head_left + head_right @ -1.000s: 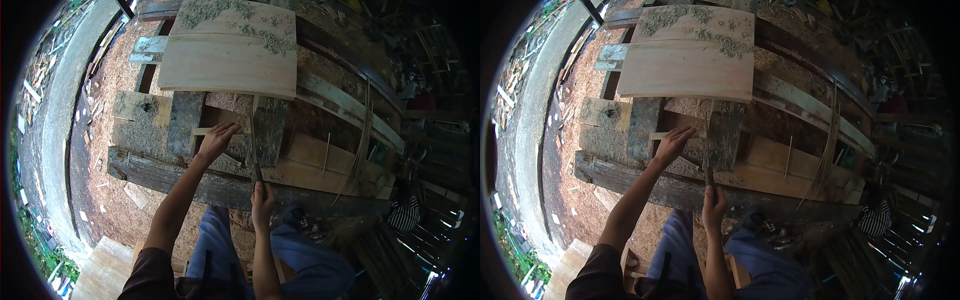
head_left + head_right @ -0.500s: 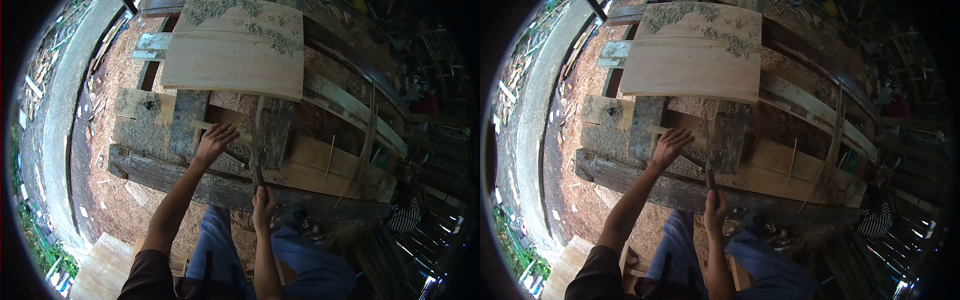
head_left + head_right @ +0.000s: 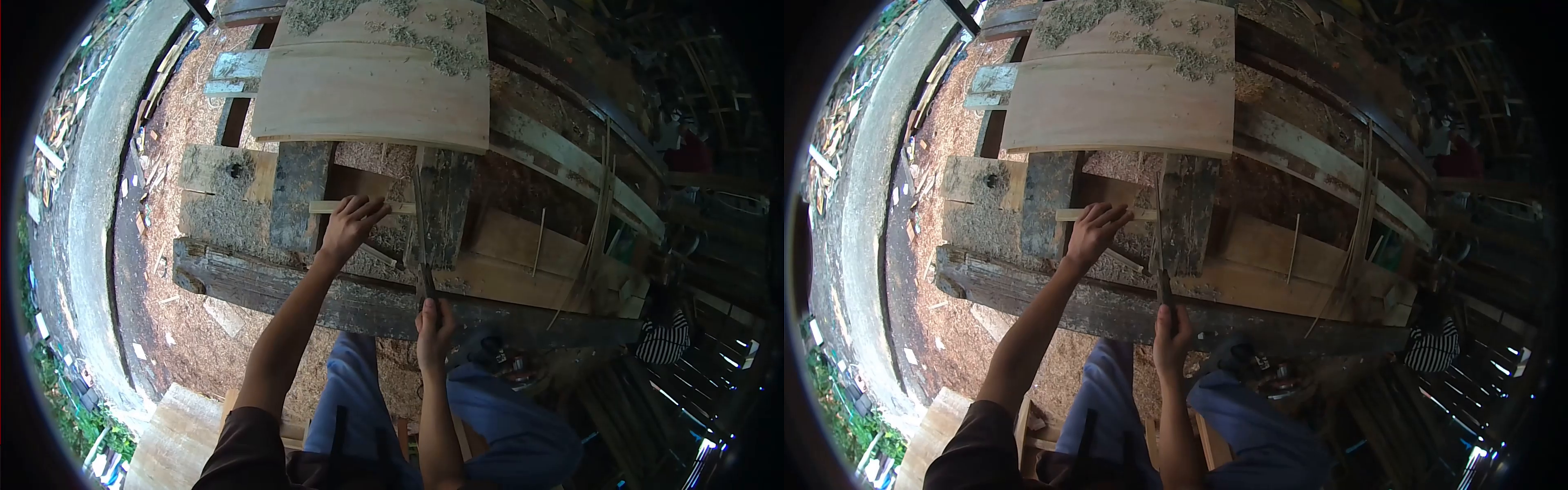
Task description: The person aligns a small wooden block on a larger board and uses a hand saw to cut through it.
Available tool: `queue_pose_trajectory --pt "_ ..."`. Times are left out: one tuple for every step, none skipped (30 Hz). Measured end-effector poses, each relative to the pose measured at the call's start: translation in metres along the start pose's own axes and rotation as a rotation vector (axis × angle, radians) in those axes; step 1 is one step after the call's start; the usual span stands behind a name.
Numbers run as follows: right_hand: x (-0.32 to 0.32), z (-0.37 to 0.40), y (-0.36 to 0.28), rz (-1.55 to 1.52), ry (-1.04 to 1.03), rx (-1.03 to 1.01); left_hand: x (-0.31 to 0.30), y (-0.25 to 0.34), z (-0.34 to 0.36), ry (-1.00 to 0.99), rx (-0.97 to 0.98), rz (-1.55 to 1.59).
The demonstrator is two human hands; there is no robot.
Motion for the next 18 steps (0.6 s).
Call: queue_pose_trajectory --pt "0.002 0.001 0.002 -0.027 0.0 -0.001 -0.001 -0.001 0.001 -0.005 0.013 0.037" --pt "0.005 0.001 0.003 -0.054 -0.002 -0.003 -0.002 -0.002 0.002 -0.01 0.012 0.034" --pt "0.008 0.001 0.002 -0.057 -0.004 -0.001 -0.001 -0.003 0.002 -0.025 0.003 0.046" --pt "0.011 0.001 -0.001 -0.05 0.001 -0.001 0.0 -0.003 0.001 -0.038 -0.005 0.059" --pt "0.012 0.0 -0.002 -0.041 0.008 -0.003 0.0 -0.004 0.0 -0.036 -0.004 0.06" --pt "0.012 -0.001 -0.001 -0.04 0.01 -0.005 0.0 -0.005 -0.002 -0.043 -0.02 0.099" --pt "0.013 -0.002 0.0 -0.003 -0.001 -0.022 0.0 -0.006 -0.002 -0.051 -0.036 0.141" --pt "0.013 -0.003 0.001 0.035 -0.012 -0.04 0.0 -0.005 -0.003 -0.05 -0.036 0.144" --pt "0.013 -0.003 0.001 0.037 -0.01 -0.041 -0.003 -0.003 -0.005 -0.053 -0.066 0.182" --pt "0.014 -0.004 0.003 0.007 -0.013 -0.024 -0.005 -0.003 -0.008 -0.055 -0.097 0.217" --pt "0.015 -0.004 0.004 -0.023 -0.017 -0.006 -0.005 -0.003 -0.014 -0.054 -0.098 0.217" --pt "0.017 -0.007 0.014 -0.021 -0.019 -0.005 -0.005 -0.005 -0.021 -0.007 -0.097 0.179" --pt "0.017 -0.01 0.024 0.047 0.004 -0.075 -0.003 -0.006 -0.029 0.039 -0.096 0.144" --pt "0.016 -0.01 0.034 0.114 0.028 -0.144 0.002 -0.003 -0.035 0.039 -0.099 0.147" --pt "0.016 -0.008 0.033 0.118 0.028 -0.142 0.002 -0.002 -0.04 0.142 -0.145 -0.061" --pt "0.016 -0.007 0.034 0.117 0.025 -0.122 0.0 -0.001 -0.045 0.245 -0.191 -0.272" --pt "0.016 -0.007 0.034 0.116 0.021 -0.103 0.005 -0.005 -0.051 0.246 -0.194 -0.273" --pt "0.016 -0.007 0.035 0.119 0.017 -0.104 0.012 -0.014 -0.057 0.208 -0.258 -0.29"
Point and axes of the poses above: each hand's wrist, its own z-axis away from the middle knuckle, its own x-axis out of the palm, y = z × x, the point moved 5 cm from there along -z, towards the middle knuckle, and after that the axes turned 12 degrees about z, right-handed, at the moved point
